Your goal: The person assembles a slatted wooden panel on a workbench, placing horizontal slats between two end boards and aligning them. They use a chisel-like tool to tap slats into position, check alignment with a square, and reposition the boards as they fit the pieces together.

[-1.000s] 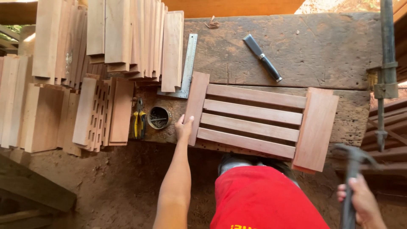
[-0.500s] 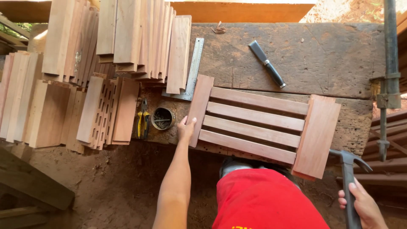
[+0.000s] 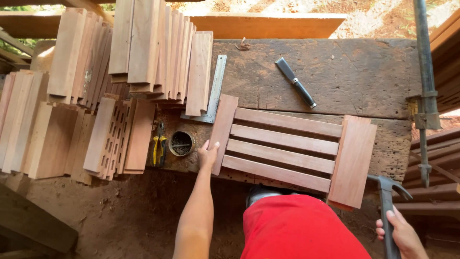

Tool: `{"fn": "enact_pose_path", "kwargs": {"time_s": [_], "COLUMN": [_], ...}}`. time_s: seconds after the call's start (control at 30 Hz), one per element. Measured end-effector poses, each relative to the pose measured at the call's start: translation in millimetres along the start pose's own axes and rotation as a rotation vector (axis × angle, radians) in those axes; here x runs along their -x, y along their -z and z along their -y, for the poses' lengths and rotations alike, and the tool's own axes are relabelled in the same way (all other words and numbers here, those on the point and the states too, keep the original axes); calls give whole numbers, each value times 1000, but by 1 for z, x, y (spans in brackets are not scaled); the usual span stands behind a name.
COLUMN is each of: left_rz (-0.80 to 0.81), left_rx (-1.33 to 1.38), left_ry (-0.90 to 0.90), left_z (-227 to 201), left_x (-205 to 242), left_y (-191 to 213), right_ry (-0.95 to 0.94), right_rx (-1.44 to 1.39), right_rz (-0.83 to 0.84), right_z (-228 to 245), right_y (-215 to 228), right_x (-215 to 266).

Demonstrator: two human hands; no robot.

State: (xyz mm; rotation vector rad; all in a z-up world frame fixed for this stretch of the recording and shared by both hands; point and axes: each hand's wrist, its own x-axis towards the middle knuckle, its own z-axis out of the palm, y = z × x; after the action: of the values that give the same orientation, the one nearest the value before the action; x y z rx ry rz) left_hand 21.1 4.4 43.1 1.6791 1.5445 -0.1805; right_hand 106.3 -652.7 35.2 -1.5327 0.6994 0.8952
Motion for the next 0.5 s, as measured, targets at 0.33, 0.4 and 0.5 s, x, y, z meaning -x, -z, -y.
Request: {"fn": "enact_pose_path", "kwargs": {"time_s": [0.33, 0.4, 0.5], "left_rz": [-656, -349, 297], "left_rx": [-231, -1, 340], "left_ry": [-554, -552, -624], "left_z": [19, -6, -63], "left_x": [6, 54, 153], "left_y": [-39, -40, -74], "right_ry": [209, 361, 766], "right_rx": [56, 139, 79], "right_rz": [-252, -300, -353], "right_z": [83, 127, 167], "right_y": [-41, -66, -111], "right_x": [67, 108, 126]}}
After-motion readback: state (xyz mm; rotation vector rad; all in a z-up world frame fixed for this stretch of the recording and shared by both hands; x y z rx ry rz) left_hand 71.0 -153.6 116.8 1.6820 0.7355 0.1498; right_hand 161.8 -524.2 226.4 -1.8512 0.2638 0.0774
